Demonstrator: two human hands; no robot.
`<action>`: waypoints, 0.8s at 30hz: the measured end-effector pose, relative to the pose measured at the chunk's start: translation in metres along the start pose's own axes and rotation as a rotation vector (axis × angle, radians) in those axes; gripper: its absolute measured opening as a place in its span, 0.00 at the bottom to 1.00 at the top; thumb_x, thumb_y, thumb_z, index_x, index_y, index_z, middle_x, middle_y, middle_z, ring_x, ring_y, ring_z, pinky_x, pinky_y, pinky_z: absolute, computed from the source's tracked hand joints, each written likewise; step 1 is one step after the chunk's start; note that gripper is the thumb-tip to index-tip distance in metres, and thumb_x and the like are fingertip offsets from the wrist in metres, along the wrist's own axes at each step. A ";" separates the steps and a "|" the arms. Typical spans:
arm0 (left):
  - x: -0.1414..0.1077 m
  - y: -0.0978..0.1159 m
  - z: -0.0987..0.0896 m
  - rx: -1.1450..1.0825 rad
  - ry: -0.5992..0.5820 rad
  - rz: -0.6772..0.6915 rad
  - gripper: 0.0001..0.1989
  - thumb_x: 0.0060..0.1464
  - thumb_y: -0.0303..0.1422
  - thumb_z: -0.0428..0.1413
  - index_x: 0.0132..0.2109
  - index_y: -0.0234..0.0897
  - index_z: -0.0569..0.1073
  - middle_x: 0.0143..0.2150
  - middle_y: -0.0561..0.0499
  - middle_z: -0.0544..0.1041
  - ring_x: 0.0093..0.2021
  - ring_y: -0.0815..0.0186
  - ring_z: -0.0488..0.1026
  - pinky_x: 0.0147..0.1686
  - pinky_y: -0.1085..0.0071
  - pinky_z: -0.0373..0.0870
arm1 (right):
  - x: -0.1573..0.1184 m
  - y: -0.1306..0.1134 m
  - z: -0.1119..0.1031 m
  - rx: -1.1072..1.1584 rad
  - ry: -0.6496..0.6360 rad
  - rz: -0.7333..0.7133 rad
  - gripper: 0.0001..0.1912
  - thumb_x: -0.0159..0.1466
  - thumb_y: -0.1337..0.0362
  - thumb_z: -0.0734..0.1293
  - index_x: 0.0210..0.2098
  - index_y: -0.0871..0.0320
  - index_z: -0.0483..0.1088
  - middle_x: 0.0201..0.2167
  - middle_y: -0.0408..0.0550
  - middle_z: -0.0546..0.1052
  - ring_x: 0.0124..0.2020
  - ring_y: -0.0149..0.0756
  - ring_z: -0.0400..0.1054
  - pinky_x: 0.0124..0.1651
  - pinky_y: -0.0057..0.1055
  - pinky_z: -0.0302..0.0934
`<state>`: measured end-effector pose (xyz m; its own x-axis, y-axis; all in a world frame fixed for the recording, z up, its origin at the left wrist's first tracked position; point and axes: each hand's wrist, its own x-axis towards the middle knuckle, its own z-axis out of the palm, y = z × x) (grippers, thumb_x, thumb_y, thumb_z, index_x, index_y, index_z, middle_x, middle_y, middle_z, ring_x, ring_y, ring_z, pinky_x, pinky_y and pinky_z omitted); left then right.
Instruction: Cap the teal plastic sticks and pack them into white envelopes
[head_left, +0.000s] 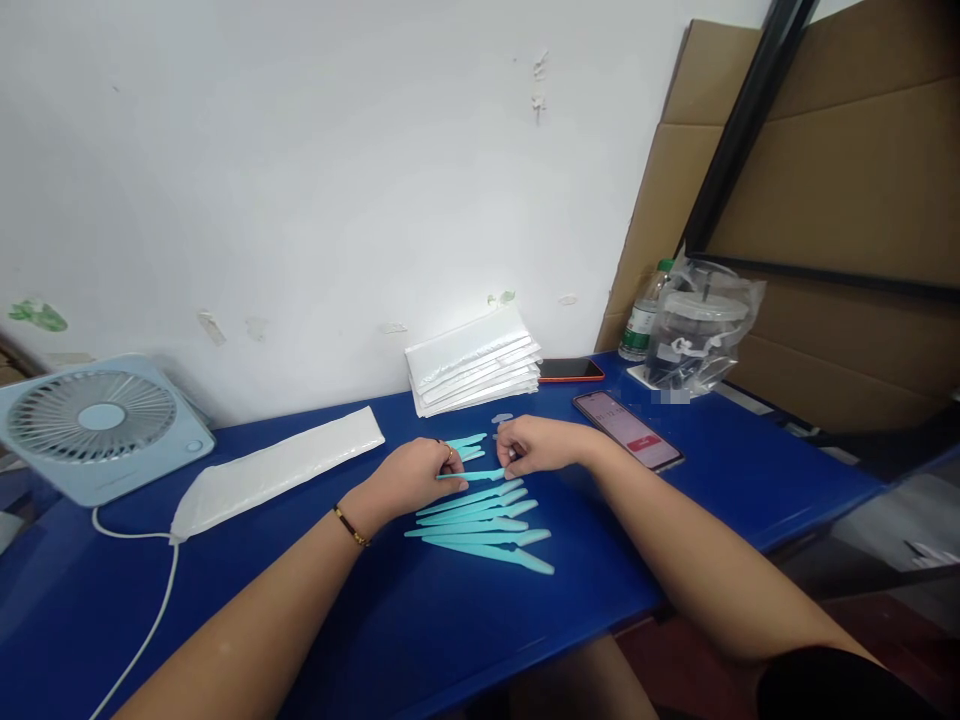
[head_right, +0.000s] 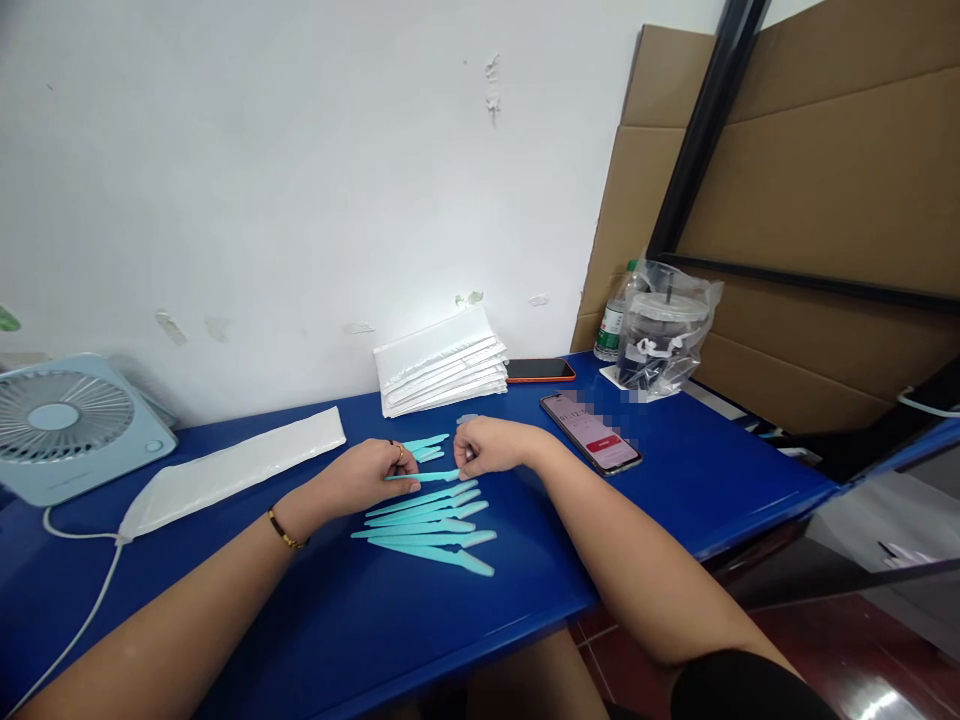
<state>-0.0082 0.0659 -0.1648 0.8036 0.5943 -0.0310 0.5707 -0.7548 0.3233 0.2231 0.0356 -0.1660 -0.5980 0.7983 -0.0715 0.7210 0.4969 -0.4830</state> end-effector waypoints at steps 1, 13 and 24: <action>0.001 -0.002 0.001 0.019 0.019 -0.013 0.14 0.51 0.44 0.52 0.31 0.40 0.74 0.28 0.52 0.75 0.28 0.67 0.68 0.26 0.73 0.56 | 0.000 0.001 -0.001 -0.006 0.030 -0.009 0.07 0.52 0.64 0.69 0.29 0.61 0.73 0.27 0.44 0.70 0.26 0.28 0.62 0.27 0.23 0.54; 0.002 -0.014 -0.007 0.068 0.229 -0.148 0.14 0.47 0.43 0.55 0.38 0.41 0.74 0.38 0.50 0.75 0.39 0.62 0.70 0.34 0.70 0.63 | -0.012 0.015 -0.015 0.000 0.252 0.046 0.10 0.53 0.60 0.70 0.32 0.60 0.73 0.32 0.46 0.72 0.31 0.31 0.64 0.33 0.25 0.56; -0.001 0.007 0.001 0.012 -0.014 -0.039 0.10 0.49 0.40 0.53 0.28 0.40 0.74 0.27 0.53 0.75 0.27 0.68 0.68 0.26 0.73 0.57 | 0.000 -0.003 -0.002 0.009 -0.020 -0.020 0.09 0.52 0.62 0.70 0.29 0.62 0.74 0.26 0.44 0.70 0.26 0.28 0.62 0.27 0.23 0.54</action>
<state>-0.0046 0.0602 -0.1640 0.7829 0.6195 -0.0570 0.6036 -0.7344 0.3104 0.2214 0.0344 -0.1631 -0.6195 0.7810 -0.0788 0.7053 0.5097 -0.4926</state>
